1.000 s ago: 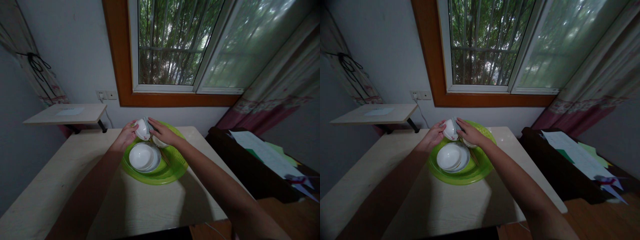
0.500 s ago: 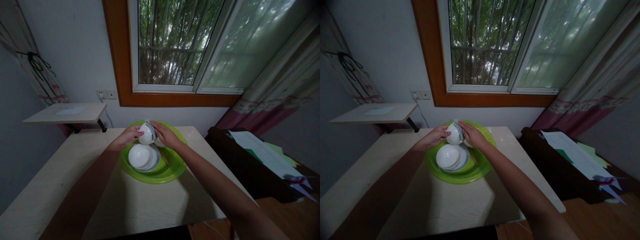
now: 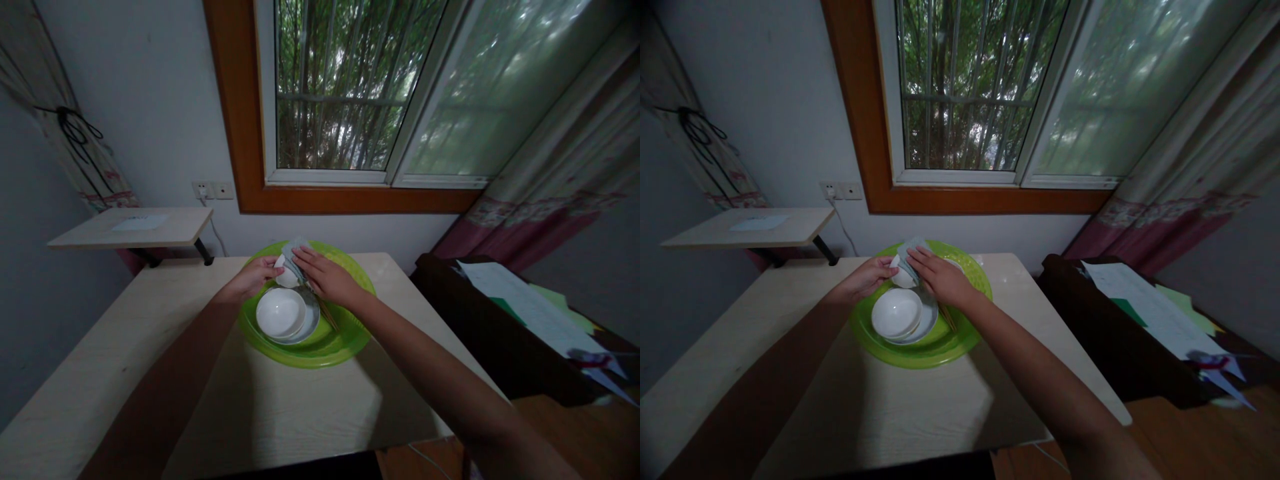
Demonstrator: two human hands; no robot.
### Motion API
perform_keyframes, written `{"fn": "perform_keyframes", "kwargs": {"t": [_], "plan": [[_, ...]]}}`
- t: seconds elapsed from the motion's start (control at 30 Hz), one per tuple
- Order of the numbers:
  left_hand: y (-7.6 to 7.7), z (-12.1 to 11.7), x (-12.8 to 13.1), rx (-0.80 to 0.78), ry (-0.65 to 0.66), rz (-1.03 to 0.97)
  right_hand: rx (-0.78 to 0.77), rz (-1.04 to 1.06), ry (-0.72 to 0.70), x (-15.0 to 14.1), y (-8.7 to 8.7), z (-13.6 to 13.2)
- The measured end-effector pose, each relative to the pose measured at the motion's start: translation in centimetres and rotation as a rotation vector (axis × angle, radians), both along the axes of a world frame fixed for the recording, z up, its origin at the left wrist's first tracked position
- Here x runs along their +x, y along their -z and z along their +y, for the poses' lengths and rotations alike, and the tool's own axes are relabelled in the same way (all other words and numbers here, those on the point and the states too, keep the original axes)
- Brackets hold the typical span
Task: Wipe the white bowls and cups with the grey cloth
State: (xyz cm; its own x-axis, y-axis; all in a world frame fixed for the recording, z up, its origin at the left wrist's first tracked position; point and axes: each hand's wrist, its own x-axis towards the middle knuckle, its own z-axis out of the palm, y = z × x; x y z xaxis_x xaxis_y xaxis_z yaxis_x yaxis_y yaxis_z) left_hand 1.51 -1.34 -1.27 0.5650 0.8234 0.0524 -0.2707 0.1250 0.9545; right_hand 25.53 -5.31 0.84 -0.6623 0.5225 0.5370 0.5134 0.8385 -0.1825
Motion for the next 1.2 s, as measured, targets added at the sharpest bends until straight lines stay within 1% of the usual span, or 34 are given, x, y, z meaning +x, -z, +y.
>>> {"fn": "perform_keyframes", "kwargs": {"t": [0.1, 0.23, 0.33, 0.43, 0.6, 0.63, 0.7, 0.83, 0.9, 0.97, 1.07, 1.2], "plan": [[-0.1, -0.1, -0.2, 0.005, 0.003, 0.001, -0.022, 0.055, 0.035, 0.0, 0.6, 0.4], [-0.2, -0.2, -0.5, 0.003, -0.023, 0.015, -0.152, 0.198, 0.191, 0.4, 1.7, 1.5], [-0.2, -0.2, -0.5, -0.003, -0.057, 0.001, -0.209, 0.237, 0.227, 0.7, 2.2, 1.8], [0.1, 0.0, -0.5, 0.001, -0.085, -0.021, -0.133, 0.21, 0.174, 0.6, 2.0, 1.5], [0.8, 0.7, -0.7, -0.032, -0.11, -0.075, 0.058, 0.097, -0.002, -0.2, 1.4, 1.1], [0.9, 0.8, -0.8, -0.04, -0.104, -0.085, 0.082, 0.095, -0.011, -0.4, 1.4, 1.1], [0.9, 0.9, -0.9, -0.053, -0.096, -0.104, 0.116, 0.127, 0.02, -0.4, 1.4, 1.4], [0.5, 0.7, -0.9, -0.086, -0.119, -0.152, 0.123, 0.245, 0.159, 0.2, 1.7, 2.0], [0.2, 0.6, -0.9, -0.102, -0.131, -0.165, 0.116, 0.281, 0.194, 0.5, 1.9, 2.2], [-0.1, 0.5, -0.9, -0.116, -0.148, -0.173, 0.124, 0.269, 0.183, 0.5, 2.1, 2.0], [-0.3, 0.5, -0.9, -0.128, -0.184, -0.192, 0.146, 0.168, 0.115, 0.2, 2.0, 1.2], [-0.3, 0.6, -1.0, -0.121, -0.204, -0.223, 0.093, 0.004, 0.015, -0.4, 1.2, -0.2]]}}
